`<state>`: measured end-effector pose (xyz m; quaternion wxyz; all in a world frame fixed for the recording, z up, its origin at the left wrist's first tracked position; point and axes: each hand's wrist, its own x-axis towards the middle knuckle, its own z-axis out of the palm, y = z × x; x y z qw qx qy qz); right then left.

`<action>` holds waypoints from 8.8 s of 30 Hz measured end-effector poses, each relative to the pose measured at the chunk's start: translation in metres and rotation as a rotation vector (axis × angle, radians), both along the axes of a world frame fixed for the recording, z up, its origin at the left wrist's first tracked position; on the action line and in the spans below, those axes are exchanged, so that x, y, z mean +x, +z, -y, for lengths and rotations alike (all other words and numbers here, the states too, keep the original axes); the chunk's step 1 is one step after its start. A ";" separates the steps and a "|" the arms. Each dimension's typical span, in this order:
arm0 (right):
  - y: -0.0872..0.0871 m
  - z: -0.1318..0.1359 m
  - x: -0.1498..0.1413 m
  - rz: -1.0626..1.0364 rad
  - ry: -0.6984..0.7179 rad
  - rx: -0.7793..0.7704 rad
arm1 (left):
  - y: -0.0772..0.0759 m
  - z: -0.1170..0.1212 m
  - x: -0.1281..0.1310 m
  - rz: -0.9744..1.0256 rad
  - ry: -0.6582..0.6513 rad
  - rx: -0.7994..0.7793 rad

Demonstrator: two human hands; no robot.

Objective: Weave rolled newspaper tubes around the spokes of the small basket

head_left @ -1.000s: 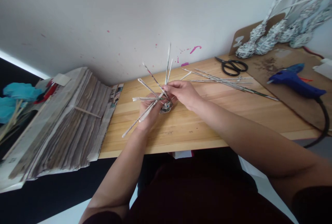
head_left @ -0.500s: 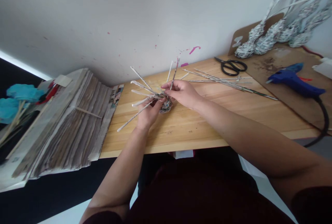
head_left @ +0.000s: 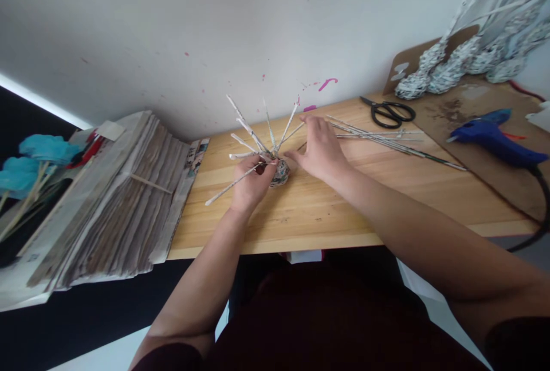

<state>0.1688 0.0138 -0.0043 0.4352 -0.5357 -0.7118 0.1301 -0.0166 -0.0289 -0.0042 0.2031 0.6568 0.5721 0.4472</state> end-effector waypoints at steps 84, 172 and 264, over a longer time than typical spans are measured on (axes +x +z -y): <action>-0.002 0.012 -0.016 -0.307 0.478 -0.343 | 0.000 -0.012 -0.036 0.299 -0.305 0.022; -0.011 0.010 -0.017 -0.358 0.520 -0.419 | 0.001 -0.003 -0.038 0.398 -0.454 -0.046; -0.002 0.001 -0.018 -0.791 0.485 -0.678 | 0.010 -0.004 -0.022 0.033 -0.280 -0.156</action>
